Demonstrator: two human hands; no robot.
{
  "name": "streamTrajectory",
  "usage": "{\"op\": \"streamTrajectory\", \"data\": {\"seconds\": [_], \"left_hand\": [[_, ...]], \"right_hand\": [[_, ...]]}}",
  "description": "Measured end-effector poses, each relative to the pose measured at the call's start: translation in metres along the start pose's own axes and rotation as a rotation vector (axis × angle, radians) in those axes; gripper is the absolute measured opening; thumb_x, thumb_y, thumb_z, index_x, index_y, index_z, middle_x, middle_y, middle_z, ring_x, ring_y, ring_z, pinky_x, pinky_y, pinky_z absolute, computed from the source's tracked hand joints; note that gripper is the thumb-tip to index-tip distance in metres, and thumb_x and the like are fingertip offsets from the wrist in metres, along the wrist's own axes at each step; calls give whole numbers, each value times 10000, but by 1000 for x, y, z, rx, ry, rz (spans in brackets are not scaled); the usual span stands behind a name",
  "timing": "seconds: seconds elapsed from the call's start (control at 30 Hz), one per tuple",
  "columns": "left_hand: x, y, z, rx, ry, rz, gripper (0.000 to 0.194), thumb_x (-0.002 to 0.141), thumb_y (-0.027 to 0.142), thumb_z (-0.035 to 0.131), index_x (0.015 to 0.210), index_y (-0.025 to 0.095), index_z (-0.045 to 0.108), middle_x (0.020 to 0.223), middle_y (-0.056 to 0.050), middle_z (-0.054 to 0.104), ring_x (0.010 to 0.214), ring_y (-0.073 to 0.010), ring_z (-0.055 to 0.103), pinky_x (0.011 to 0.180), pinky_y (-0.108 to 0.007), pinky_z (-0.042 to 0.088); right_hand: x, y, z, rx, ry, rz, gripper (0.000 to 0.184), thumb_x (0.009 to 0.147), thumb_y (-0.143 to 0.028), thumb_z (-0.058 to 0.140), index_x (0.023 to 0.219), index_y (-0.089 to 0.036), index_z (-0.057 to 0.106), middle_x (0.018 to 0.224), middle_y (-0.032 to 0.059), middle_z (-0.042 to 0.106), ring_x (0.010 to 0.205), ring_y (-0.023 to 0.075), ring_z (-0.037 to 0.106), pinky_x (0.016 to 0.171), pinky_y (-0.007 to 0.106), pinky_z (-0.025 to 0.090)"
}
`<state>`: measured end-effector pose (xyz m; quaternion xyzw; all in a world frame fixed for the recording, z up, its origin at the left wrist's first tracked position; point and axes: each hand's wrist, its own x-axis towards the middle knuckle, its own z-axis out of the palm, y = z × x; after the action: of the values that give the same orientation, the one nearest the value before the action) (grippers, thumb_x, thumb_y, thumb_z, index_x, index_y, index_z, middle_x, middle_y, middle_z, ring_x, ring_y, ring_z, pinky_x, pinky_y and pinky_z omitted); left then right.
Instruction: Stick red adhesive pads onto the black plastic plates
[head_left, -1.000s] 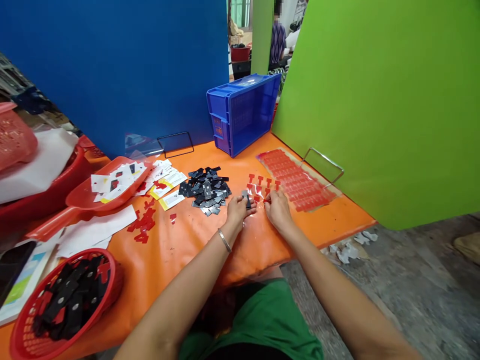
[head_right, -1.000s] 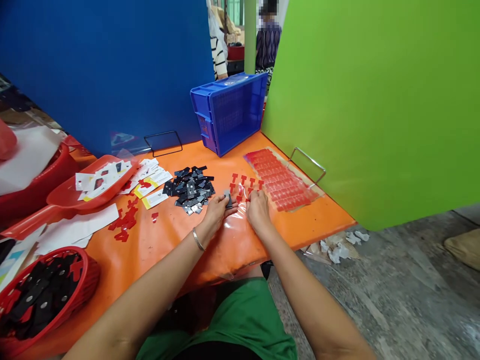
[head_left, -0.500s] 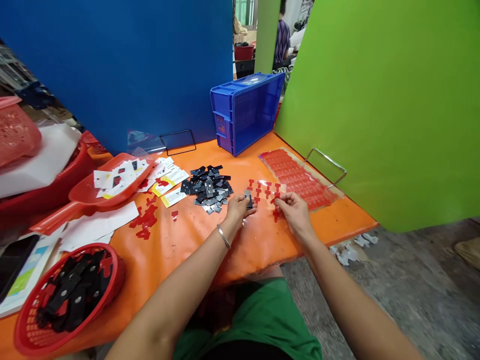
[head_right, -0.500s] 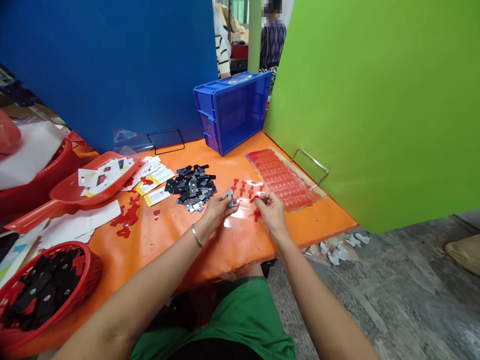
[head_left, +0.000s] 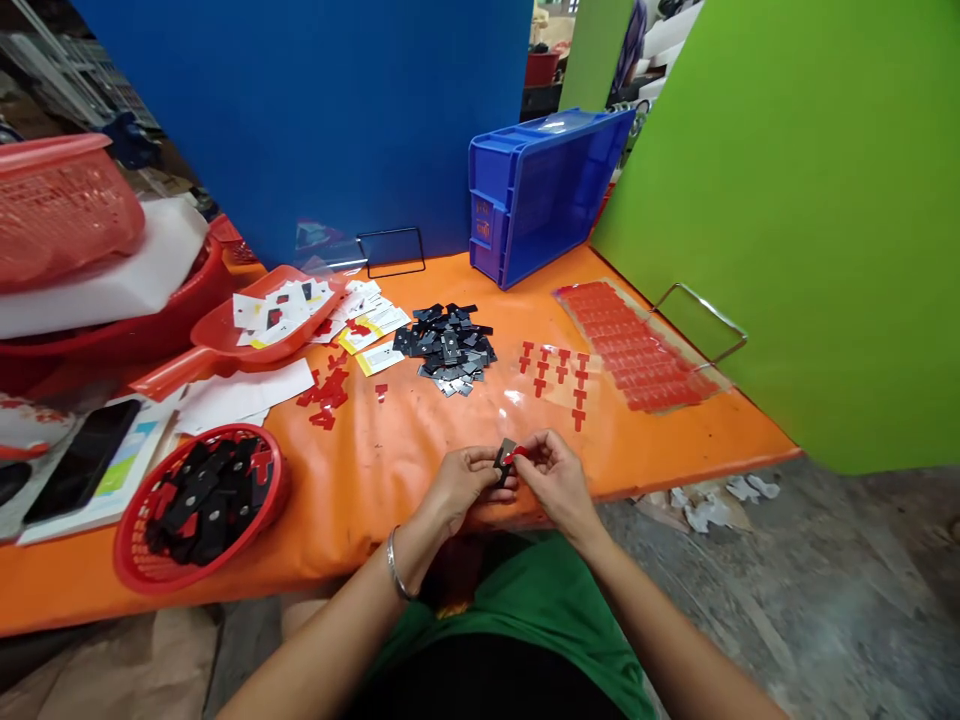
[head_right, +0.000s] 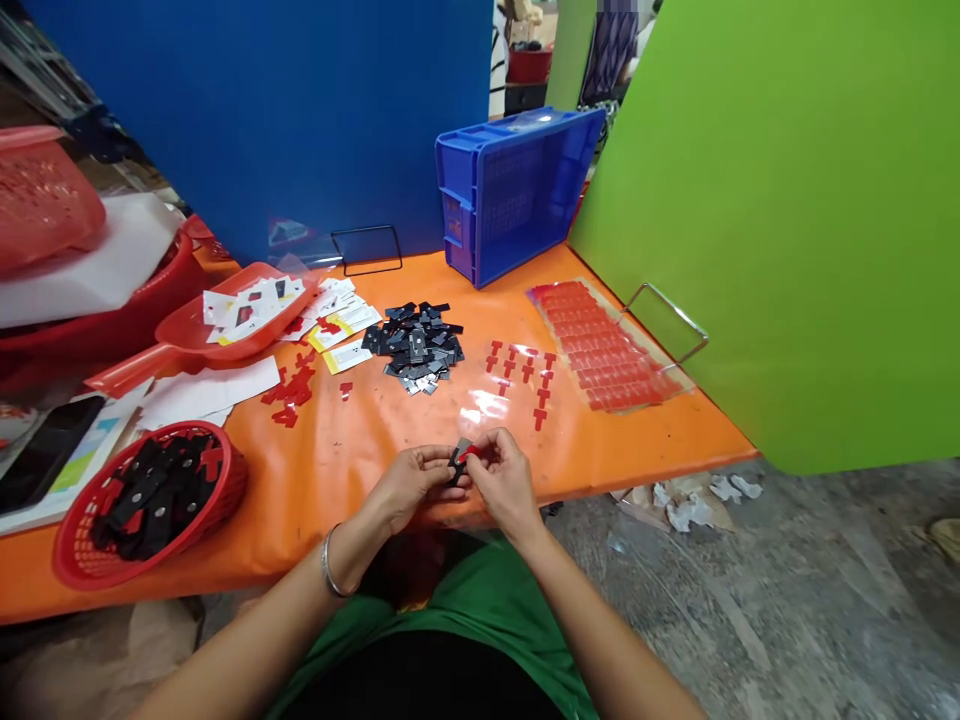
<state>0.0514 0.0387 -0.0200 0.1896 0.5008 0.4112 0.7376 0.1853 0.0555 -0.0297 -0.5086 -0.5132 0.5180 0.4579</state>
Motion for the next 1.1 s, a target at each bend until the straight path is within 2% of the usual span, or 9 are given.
{"op": "streamTrajectory", "data": {"seconds": [0.2, 0.67, 0.93, 1.1], "left_hand": [[2, 1, -1, 1, -29, 2, 191, 726, -26, 545, 881, 56, 622, 700, -69, 661, 621, -142, 667, 594, -224, 563], [1, 0, 0, 39, -26, 26, 190, 734, -7, 552, 898, 52, 629, 741, -79, 686, 601, -113, 650, 616, -218, 554], [0, 0, 1, 40, -19, 33, 193, 674, 68, 696, 860, 73, 644, 734, -77, 688, 607, -125, 654, 603, -217, 551], [0, 1, 1, 47, -22, 34, 197, 680, 73, 694, 870, 71, 645, 746, -77, 691, 607, -118, 652, 602, -208, 549]], "right_hand": [[-4, 6, -1, -6, -48, 1, 156, 715, -286, 612, 752, -227, 472, 646, -33, 562, 548, 123, 573, 496, 247, 503], [-6, 6, 1, -42, -65, 2, 172, 746, -304, 615, 786, -216, 473, 673, -38, 555, 510, 113, 594, 474, 233, 483], [-6, 6, 2, -52, -62, -6, 198, 746, -344, 621, 785, -221, 470, 641, -42, 536, 499, 124, 587, 467, 246, 479], [-6, 7, 2, -62, -51, 2, 195, 743, -338, 619, 786, -221, 469, 645, -43, 534, 489, 120, 583, 461, 244, 481]]}}
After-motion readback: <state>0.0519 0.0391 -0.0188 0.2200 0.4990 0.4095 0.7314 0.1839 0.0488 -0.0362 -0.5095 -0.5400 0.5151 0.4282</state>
